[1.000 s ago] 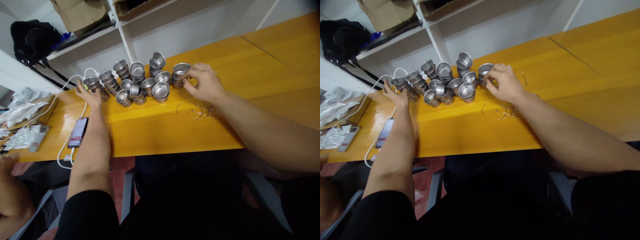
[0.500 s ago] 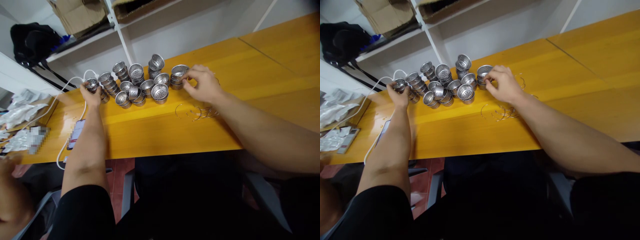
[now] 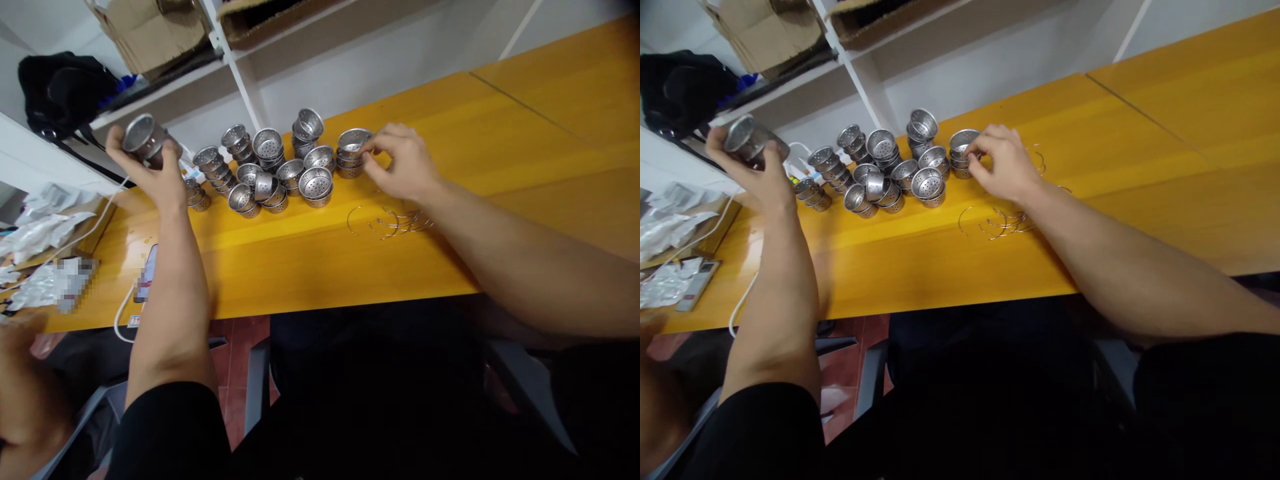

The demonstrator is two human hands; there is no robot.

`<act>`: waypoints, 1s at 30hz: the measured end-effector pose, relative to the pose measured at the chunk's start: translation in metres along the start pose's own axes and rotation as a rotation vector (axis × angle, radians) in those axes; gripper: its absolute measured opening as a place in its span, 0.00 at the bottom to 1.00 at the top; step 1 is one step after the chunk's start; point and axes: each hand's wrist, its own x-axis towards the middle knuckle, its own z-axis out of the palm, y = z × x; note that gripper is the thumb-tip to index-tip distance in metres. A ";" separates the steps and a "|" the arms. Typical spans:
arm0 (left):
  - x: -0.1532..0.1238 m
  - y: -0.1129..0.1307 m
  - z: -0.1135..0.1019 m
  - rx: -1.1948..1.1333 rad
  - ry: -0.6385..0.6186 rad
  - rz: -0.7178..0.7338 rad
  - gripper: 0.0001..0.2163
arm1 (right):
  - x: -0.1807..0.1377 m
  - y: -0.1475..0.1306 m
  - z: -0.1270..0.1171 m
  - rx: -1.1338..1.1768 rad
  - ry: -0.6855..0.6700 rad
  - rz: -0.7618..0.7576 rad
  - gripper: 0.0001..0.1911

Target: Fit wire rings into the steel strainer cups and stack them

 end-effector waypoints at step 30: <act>-0.192 0.113 0.098 -0.563 -0.598 0.053 0.59 | 0.022 0.068 -0.043 -0.278 0.163 0.561 0.11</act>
